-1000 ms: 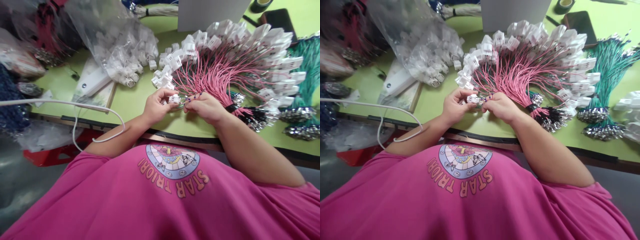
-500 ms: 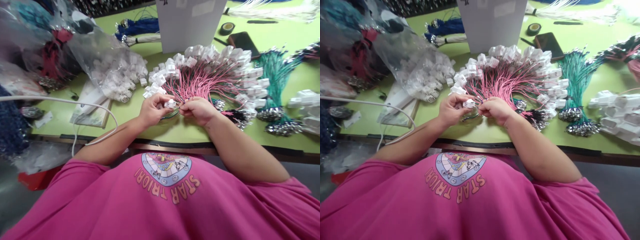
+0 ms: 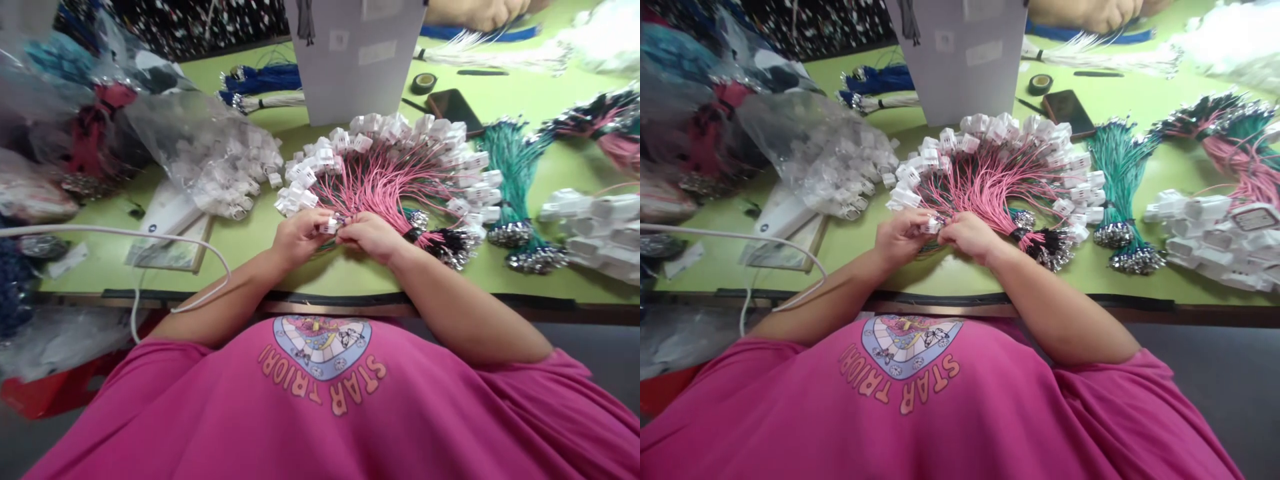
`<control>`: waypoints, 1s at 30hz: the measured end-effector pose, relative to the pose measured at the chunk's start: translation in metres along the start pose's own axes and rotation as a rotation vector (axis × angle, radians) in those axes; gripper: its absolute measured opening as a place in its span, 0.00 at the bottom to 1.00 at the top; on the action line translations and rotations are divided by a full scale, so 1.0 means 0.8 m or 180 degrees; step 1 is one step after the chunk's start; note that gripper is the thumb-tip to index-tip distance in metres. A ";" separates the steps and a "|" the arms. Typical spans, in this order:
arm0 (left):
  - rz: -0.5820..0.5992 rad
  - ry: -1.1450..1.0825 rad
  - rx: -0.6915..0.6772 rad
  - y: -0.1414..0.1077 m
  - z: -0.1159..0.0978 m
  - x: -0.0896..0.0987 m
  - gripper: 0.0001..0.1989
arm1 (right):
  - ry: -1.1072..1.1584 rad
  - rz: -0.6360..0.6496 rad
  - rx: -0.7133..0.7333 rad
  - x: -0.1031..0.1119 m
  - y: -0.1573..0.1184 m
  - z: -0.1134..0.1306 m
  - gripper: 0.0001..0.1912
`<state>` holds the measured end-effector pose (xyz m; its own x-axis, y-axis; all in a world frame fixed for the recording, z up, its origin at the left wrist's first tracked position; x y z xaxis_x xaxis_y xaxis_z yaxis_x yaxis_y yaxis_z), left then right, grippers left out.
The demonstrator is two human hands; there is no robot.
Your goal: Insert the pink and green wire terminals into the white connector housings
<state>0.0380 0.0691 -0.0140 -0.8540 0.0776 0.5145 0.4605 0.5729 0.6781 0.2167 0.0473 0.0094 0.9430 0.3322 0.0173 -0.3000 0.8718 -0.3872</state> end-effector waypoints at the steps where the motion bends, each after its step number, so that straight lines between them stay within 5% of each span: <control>1: -0.0010 0.0047 0.0039 -0.003 0.001 0.001 0.10 | -0.0230 -0.0061 0.0108 0.000 0.000 -0.001 0.11; 6: -0.0080 0.0212 0.0530 -0.013 0.003 0.002 0.10 | -0.0760 -0.0466 0.1041 0.006 0.001 -0.008 0.08; 12: 0.0065 0.0168 0.1020 -0.013 -0.001 -0.001 0.10 | -0.1208 -0.0638 0.1230 -0.002 0.005 -0.014 0.09; 18: 0.0101 0.0510 0.0588 -0.005 -0.003 0.003 0.08 | -0.1433 -0.0694 0.1212 -0.004 0.009 -0.023 0.10; 30: 0.0211 0.0572 0.0611 0.004 0.003 0.009 0.10 | -0.1829 -0.0689 0.1284 -0.001 0.014 -0.019 0.04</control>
Point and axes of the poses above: each hand's wrist, its own y-axis towards the middle knuckle, its own x-axis out of the back of the hand, z = x × y, the point moved 2 cm from there along y, towards the middle knuckle, and after that the axes turned 2 degrees about -y, right-handed, at the moved point
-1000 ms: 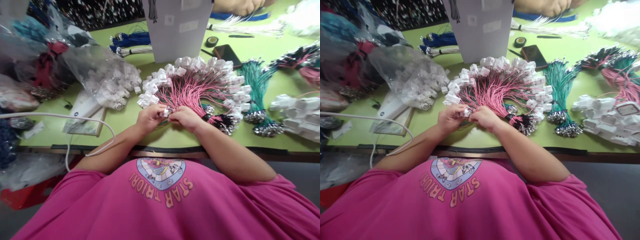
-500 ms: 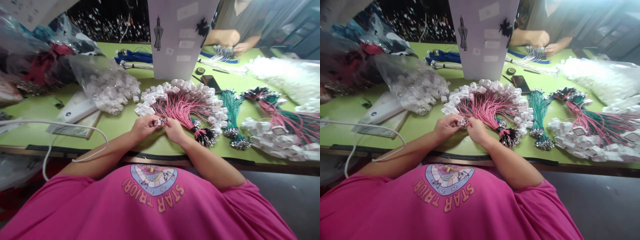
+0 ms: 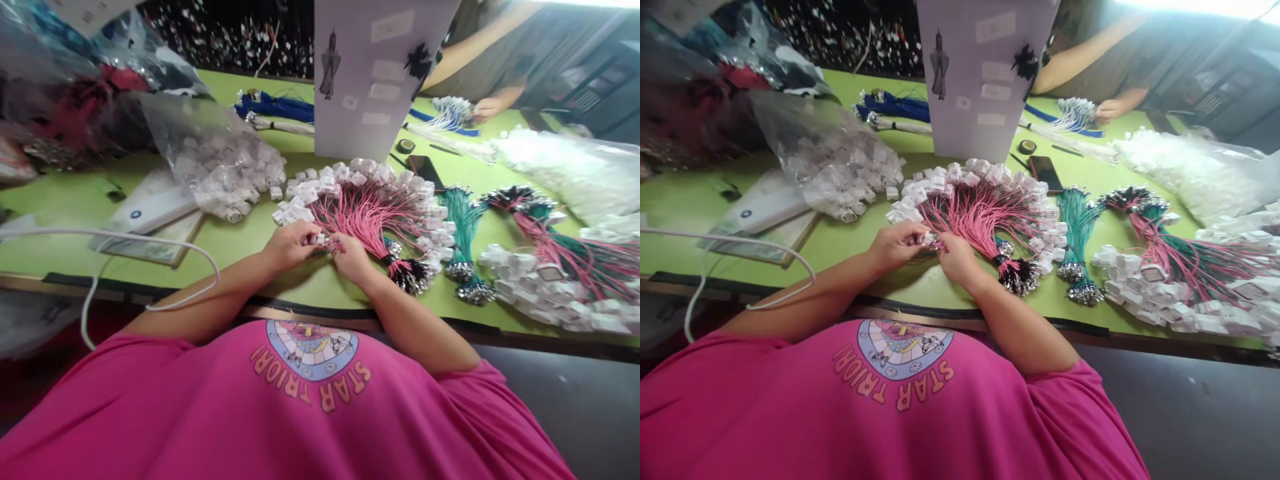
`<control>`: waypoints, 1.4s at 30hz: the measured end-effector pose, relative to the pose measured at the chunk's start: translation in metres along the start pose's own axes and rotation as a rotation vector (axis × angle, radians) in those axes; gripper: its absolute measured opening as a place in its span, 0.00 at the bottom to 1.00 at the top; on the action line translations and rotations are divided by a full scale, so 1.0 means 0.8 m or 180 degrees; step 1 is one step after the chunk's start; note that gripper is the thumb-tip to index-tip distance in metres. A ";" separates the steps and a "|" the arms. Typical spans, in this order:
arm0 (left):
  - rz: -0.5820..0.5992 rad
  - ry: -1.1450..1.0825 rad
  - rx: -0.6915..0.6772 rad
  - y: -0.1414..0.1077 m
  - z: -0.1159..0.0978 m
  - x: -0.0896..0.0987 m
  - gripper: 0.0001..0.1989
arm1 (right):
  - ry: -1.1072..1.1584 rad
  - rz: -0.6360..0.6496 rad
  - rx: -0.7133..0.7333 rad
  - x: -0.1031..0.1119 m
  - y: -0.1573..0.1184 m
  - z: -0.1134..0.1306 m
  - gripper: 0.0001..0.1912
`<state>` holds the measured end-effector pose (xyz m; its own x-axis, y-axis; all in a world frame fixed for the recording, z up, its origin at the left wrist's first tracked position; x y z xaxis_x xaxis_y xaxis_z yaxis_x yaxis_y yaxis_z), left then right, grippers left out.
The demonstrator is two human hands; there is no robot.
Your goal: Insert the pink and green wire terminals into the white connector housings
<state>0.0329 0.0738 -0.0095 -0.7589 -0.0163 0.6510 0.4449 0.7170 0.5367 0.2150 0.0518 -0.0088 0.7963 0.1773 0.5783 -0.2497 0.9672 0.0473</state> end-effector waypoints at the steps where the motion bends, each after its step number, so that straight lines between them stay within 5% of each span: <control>1: -0.0044 0.0050 -0.0099 0.002 0.002 0.004 0.11 | 0.0060 -0.0081 0.0078 0.001 0.000 -0.001 0.05; 6: -0.0239 0.0424 -0.0749 0.004 0.012 0.029 0.11 | -0.0438 -0.0897 0.0963 0.015 -0.013 0.000 0.16; 11: 0.0238 0.0812 -0.0780 0.002 0.018 0.037 0.17 | -0.1588 0.0679 0.1553 -0.012 -0.018 0.011 0.24; 17: 0.0740 0.1071 -0.0397 0.009 0.036 0.027 0.17 | -0.2541 0.0942 0.0843 -0.036 -0.004 0.020 0.21; 24: 0.0971 0.1250 -0.0264 0.019 0.061 0.008 0.19 | -0.2073 0.1913 0.0960 0.006 -0.017 0.019 0.09; 29: 0.1183 0.0834 -0.0211 0.040 0.071 0.008 0.18 | -0.1645 0.2503 0.0765 0.023 -0.040 0.035 0.10; 31: 0.1407 0.0552 -0.0187 0.039 0.065 0.017 0.19 | -0.1269 0.2412 0.0560 0.019 -0.042 0.037 0.08; 34: 0.1543 0.0003 -0.0163 0.016 0.045 0.038 0.26 | -0.0526 0.1617 0.0198 0.010 -0.035 0.032 0.07; 37: 0.1109 -0.0808 0.0146 -0.019 0.027 0.062 0.21 | -0.0153 0.0847 0.0013 -0.003 -0.026 0.024 0.08; 42: 0.0686 -0.1228 0.0912 -0.054 0.025 0.083 0.18 | -0.0205 0.0407 0.0003 -0.014 -0.024 0.028 0.09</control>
Point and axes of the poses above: each hand's wrist, its own y-axis towards the middle knuckle, its own x-axis out of the back of the hand, z = x × y, the point moved 2 cm from there along y, towards the middle knuckle, and after that the axes turned 2 degrees about -y, right-handed, at the moved point
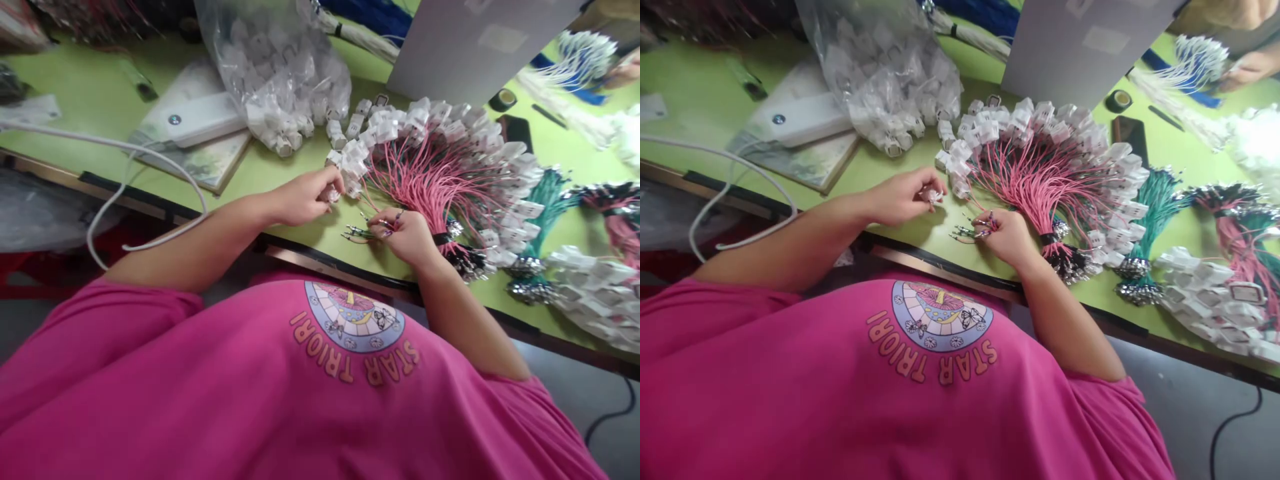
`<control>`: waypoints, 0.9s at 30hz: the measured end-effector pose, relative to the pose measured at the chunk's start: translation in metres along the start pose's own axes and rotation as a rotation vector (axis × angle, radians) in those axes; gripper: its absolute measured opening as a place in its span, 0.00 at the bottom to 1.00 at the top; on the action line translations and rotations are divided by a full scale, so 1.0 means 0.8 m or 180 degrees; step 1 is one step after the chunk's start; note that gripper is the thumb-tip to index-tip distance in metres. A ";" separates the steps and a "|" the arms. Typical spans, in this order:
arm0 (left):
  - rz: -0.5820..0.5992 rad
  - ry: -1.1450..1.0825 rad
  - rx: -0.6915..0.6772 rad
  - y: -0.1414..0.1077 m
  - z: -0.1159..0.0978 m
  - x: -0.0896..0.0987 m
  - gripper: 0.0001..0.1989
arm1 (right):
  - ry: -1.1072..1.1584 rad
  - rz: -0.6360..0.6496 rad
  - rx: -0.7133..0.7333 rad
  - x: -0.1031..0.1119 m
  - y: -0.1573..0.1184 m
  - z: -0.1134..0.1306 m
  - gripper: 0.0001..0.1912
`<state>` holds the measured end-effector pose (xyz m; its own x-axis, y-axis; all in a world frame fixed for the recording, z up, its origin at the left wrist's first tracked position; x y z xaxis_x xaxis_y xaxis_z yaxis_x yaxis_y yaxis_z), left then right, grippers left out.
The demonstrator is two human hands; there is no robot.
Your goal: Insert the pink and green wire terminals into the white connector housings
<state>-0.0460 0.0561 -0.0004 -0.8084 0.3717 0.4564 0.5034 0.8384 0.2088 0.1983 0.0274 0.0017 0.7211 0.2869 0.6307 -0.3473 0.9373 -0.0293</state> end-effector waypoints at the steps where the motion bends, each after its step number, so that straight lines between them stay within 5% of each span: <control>1: -0.0031 -0.0086 0.0096 0.000 0.001 0.001 0.19 | -0.0009 -0.0023 -0.0024 0.001 0.000 0.003 0.09; 8: 0.0300 -0.1445 0.0482 0.027 -0.002 -0.027 0.19 | 0.0652 -0.0461 -0.0241 0.021 0.006 0.022 0.05; 14: 0.0374 -0.2360 0.1064 0.026 0.005 -0.057 0.29 | 0.0795 -0.0719 0.0017 0.006 0.006 0.007 0.07; 27: -0.0041 -0.3175 0.1497 0.018 -0.015 -0.052 0.27 | 0.0797 -0.0919 0.0364 0.000 -0.002 0.000 0.05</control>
Point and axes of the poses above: each hand's wrist, its own y-axis towards the middle knuckle, its own x-axis out of the back of the hand, z = x × y, the point moved 2 cm from there along y, towards the middle knuckle, and after that the axes turned 2 degrees about -y, right-handed, at the moved point
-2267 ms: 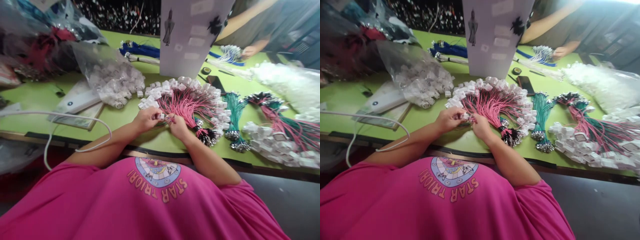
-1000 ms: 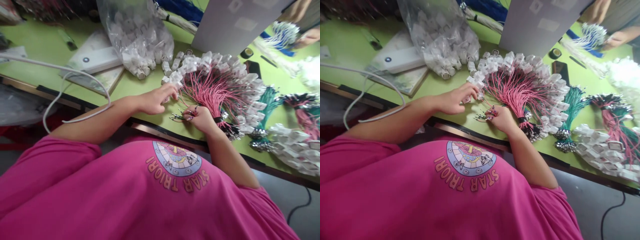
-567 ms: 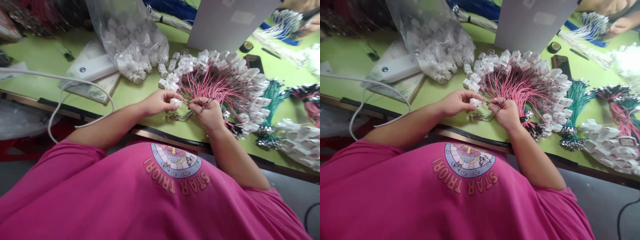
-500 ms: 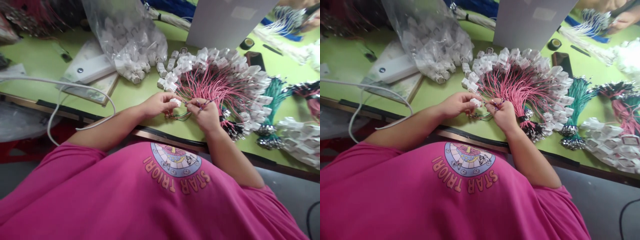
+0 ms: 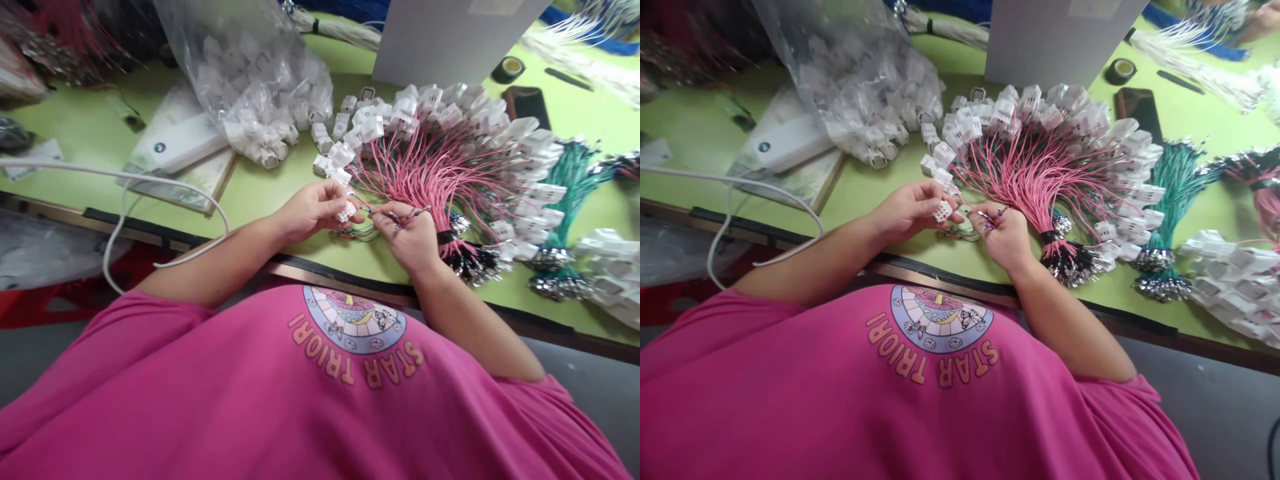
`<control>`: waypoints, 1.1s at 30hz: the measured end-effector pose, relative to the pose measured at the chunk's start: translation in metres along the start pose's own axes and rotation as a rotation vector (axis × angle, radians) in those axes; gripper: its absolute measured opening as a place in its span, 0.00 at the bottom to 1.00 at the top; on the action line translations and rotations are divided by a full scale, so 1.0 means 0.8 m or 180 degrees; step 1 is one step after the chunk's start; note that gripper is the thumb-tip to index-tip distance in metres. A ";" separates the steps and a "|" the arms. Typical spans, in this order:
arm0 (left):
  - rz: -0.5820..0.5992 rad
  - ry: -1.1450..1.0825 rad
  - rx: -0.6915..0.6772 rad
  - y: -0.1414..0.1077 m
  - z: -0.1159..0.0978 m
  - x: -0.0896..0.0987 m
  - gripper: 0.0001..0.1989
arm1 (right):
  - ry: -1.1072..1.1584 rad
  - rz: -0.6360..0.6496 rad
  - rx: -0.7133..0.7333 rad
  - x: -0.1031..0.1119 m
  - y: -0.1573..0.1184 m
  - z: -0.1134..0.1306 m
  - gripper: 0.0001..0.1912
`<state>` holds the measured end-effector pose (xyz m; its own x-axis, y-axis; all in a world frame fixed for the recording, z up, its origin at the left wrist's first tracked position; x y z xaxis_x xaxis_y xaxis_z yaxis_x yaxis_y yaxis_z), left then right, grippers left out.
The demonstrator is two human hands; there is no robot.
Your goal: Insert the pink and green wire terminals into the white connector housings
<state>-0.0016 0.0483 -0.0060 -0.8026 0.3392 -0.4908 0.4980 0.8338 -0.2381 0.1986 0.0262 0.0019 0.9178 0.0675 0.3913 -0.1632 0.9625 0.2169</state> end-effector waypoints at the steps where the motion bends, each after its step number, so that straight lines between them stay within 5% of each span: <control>1: -0.0004 0.0031 -0.0055 0.000 0.000 0.000 0.27 | 0.0015 0.0009 0.0002 0.000 0.000 0.000 0.05; 10: 0.0045 0.0691 -0.0025 0.000 0.002 0.001 0.26 | -0.0026 0.0044 0.0003 0.000 -0.001 -0.003 0.04; 20: -0.0025 0.0597 -0.0081 0.001 0.005 0.002 0.19 | -0.0136 -0.0032 0.0017 -0.001 -0.001 -0.003 0.05; 29: 0.0013 0.0983 -0.0407 0.005 0.012 0.005 0.21 | -0.0307 0.0087 -0.0104 -0.004 0.000 -0.004 0.08; 33: 0.0014 0.1369 -0.0926 0.008 0.019 0.008 0.19 | -0.0454 0.0322 -0.0155 -0.006 0.000 -0.003 0.08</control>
<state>0.0014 0.0493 -0.0233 -0.8936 0.4403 -0.0878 0.4388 0.8978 0.0361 0.1954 0.0266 -0.0021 0.8364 0.1301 0.5325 -0.2313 0.9645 0.1277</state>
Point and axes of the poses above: each hand's wrist, its own y-axis towards the middle knuckle, its own x-axis out of the back of the hand, z = x × y, the point moved 2 cm from there along y, towards the middle knuckle, and after that the axes turned 2 degrees about -y, right-handed, at the moved point
